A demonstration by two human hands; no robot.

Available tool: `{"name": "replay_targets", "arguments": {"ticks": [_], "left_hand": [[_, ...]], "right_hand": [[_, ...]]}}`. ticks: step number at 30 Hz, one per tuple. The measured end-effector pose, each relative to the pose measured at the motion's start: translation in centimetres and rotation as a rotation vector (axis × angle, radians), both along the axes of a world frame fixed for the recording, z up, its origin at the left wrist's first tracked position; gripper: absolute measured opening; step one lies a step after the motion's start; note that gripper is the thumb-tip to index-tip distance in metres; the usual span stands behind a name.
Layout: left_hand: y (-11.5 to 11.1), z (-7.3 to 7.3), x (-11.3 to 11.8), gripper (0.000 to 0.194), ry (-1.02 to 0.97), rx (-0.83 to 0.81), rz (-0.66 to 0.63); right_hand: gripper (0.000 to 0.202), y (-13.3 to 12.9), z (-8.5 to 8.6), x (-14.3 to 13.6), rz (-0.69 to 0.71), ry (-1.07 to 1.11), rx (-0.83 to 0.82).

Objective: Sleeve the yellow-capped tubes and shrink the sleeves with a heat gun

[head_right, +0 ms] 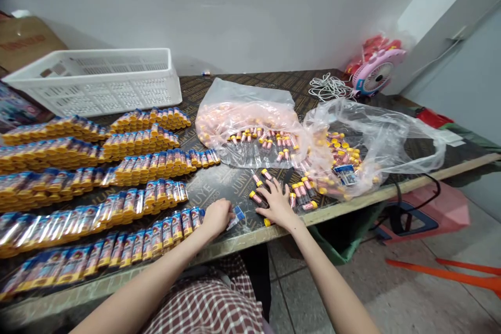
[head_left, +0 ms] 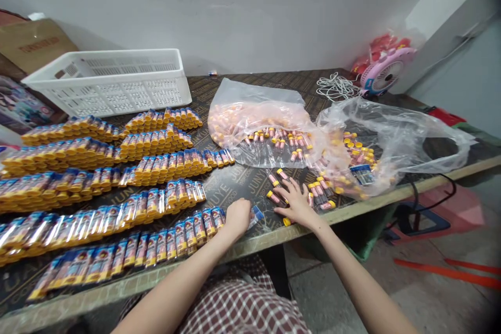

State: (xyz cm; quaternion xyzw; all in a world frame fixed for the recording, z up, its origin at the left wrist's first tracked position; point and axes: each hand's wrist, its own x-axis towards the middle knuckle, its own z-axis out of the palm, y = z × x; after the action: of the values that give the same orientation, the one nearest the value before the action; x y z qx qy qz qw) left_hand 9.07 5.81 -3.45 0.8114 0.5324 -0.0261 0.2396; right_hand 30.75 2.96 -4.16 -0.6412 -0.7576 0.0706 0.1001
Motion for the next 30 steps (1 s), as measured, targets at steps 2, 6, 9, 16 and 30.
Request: {"name": "replay_targets", "arguments": {"ticks": [2, 6, 9, 16, 30], "left_hand": [[0.0, 0.0, 0.0, 0.014, -0.015, -0.008, 0.023], [0.5, 0.2, -0.2, 0.014, -0.028, -0.023, 0.061], [1.0, 0.4, -0.2, 0.019, -0.056, 0.009, 0.024], [2.3, 0.8, 0.9, 0.017, -0.058, 0.043, -0.260], [2.0, -1.6, 2.5, 0.016, -0.613, -0.246, 0.401]], "right_hand": [[0.045, -0.8, 0.6, -1.1, -0.043, 0.065, 0.100], [0.020, -2.4, 1.0, -5.2, -0.111, 0.127, 0.173], [0.015, -3.0, 0.6, -7.7, -0.093, 0.067, 0.130], [0.015, -2.1, 0.6, -6.0, -0.129, 0.284, 0.203], [0.055, -1.2, 0.8, -2.9, -0.245, 0.639, 0.198]]}}
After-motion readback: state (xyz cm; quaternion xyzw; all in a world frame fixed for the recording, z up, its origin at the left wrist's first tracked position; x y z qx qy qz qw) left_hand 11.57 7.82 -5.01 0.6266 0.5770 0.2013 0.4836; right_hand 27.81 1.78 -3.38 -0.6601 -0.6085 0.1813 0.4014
